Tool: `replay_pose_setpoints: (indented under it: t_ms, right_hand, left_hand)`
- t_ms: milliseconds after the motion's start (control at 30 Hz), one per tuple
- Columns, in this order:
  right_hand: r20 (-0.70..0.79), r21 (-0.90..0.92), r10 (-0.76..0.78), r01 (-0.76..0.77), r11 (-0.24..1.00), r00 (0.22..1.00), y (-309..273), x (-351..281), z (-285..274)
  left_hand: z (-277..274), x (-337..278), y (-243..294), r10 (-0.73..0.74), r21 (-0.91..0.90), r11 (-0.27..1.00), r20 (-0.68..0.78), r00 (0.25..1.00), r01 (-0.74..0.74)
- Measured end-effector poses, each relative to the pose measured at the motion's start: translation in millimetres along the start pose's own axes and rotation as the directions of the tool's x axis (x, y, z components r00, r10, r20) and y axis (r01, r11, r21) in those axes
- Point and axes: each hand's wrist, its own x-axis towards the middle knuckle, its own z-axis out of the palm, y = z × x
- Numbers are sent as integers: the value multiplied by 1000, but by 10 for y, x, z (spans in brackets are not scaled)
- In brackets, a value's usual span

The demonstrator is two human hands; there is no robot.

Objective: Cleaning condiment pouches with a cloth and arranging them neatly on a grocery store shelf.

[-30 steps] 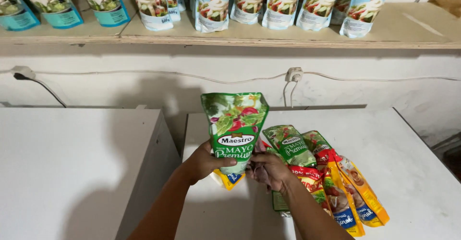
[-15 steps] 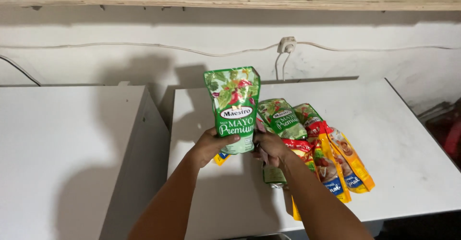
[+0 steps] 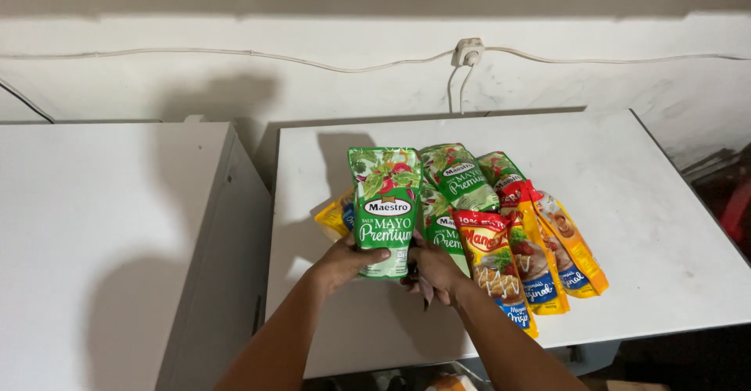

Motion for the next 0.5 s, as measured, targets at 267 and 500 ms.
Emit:
replay_pose_setpoints:
  t_ms: [267,500]
  right_hand:
    - [-90,37,-203,207,978,975,139,-108,-60]
    - [-60,307,-671,653,692,739,-702,-293,120]
  left_hand:
    - [196,-531,547,31,130,991,3,1000,-32]
    - [279,-939,1803,562,99,816,94,822,-570]
